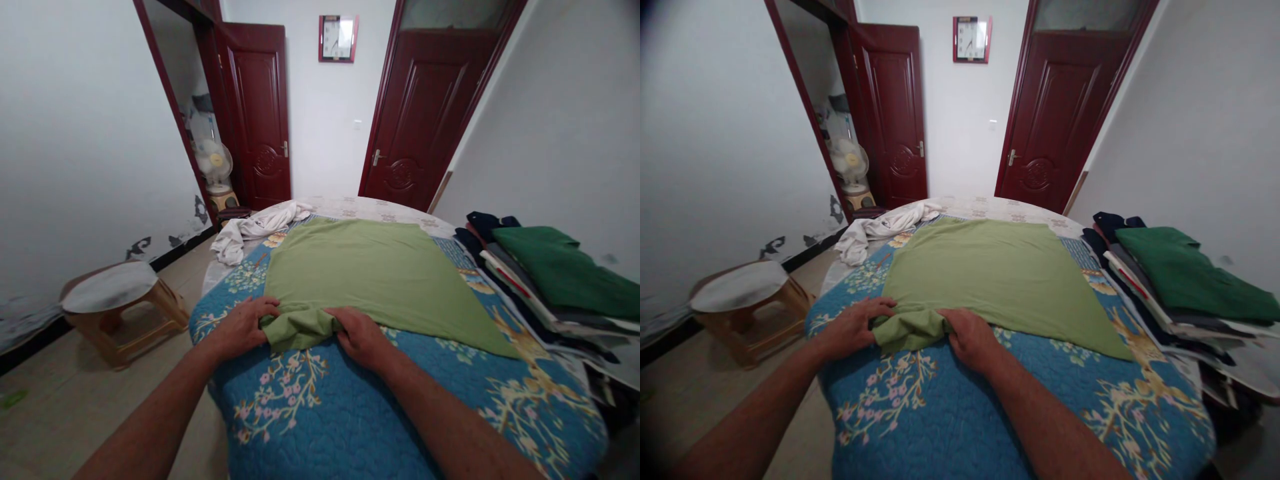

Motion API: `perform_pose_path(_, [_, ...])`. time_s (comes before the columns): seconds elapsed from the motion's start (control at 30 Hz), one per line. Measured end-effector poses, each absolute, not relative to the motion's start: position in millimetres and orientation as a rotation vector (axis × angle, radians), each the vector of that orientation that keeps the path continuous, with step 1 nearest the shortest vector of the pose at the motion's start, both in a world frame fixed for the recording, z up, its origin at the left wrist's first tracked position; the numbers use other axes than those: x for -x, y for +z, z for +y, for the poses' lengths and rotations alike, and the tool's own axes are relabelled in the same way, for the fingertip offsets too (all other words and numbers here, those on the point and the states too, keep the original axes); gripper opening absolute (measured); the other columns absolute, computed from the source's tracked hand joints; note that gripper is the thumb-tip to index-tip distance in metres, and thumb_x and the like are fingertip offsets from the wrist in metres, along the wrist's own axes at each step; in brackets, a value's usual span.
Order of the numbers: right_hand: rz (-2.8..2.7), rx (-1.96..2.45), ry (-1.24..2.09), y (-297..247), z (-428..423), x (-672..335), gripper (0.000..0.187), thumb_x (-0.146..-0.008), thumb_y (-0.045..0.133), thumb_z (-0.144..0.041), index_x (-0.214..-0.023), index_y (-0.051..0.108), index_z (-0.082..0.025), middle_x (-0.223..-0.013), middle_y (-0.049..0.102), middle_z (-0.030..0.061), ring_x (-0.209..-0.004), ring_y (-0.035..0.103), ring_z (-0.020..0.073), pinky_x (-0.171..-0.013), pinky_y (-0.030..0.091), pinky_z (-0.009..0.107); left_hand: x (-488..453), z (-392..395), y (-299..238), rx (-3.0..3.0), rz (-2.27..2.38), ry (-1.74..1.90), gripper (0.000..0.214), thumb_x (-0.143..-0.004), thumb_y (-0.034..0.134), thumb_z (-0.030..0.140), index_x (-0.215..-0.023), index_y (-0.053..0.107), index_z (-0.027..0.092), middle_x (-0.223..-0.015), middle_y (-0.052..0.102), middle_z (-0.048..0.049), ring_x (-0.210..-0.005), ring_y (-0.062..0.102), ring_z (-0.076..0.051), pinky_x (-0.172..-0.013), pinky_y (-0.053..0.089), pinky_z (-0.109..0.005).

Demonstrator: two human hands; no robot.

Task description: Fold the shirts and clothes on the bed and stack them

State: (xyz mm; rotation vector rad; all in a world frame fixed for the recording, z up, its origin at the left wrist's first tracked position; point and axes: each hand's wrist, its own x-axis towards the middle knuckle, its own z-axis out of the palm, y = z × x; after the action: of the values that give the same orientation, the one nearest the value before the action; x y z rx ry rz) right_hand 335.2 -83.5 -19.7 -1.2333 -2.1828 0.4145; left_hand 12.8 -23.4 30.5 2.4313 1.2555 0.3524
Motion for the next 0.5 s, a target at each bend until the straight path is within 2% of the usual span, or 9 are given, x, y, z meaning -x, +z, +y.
perform_pose_path(0.1, [-2.287,1.303,0.379,-13.6,-82.8,-329.8,0.045,-0.094,0.059,-0.02,-0.137,0.068,-0.021,-0.13,0.075,0.0115,-0.118,0.069,0.0276,-0.104,0.049,0.038,-8.5,-23.5,33.2,-2.387,1.235,0.336,0.04,-0.092,0.062,0.048,-0.121,0.08,0.027,-0.152,0.066,-0.0079,-0.137,0.063,-0.033,-0.123,0.041,-0.049])
perform_pose_path(0.23, [-2.119,1.37,0.396,-5.8,-78.3,-325.0,0.031,-0.104,0.049,-0.027,-0.128,0.068,-0.022,-0.115,0.078,0.0097,-0.107,0.072,0.0241,-0.093,0.049,0.032,-8.8,-10.9,39.2,-2.28,1.159,0.39,0.047,-0.101,0.043,0.045,-0.119,0.082,0.026,-0.128,0.08,-0.007,-0.122,0.072,-0.03,-0.109,0.053,-0.04])
perform_pose_path(0.37, [-1.971,1.447,0.36,-8.2,-74.6,-323.9,0.034,-0.111,0.034,-0.034,-0.108,0.067,-0.022,-0.092,0.074,0.0067,-0.087,0.069,0.0221,-0.078,0.044,0.03,-17.6,-4.6,43.8,-2.273,1.181,0.402,0.041,-0.097,0.052,0.046,-0.118,0.083,0.028,-0.112,0.083,-0.0088,-0.106,0.076,-0.032,-0.099,0.057,-0.04])
perform_pose_path(0.43, [-1.985,1.446,0.313,-11.3,-72.5,-322.6,0.037,-0.111,0.032,-0.034,-0.097,0.065,-0.022,-0.086,0.07,0.0057,-0.082,0.066,0.021,-0.077,0.042,0.03,-24.9,-8.3,41.5,-2.308,1.206,0.441,0.038,-0.095,0.059,0.046,-0.12,0.082,0.029,-0.115,0.083,-0.0095,-0.11,0.076,-0.033,-0.102,0.056,-0.042])
perform_pose_path(0.5, [-2.008,1.454,0.282,-13.1,-70.9,-319.9,0.04,-0.112,0.032,-0.033,-0.09,0.063,-0.022,-0.083,0.068,0.0052,-0.079,0.063,0.0198,-0.076,0.041,0.03,-34.2,-14.8,35.3,-2.32,1.181,0.533,0.045,-0.093,0.064,0.046,-0.131,0.078,0.027,-0.127,0.08,-0.0103,-0.118,0.073,-0.034,-0.107,0.054,-0.043])
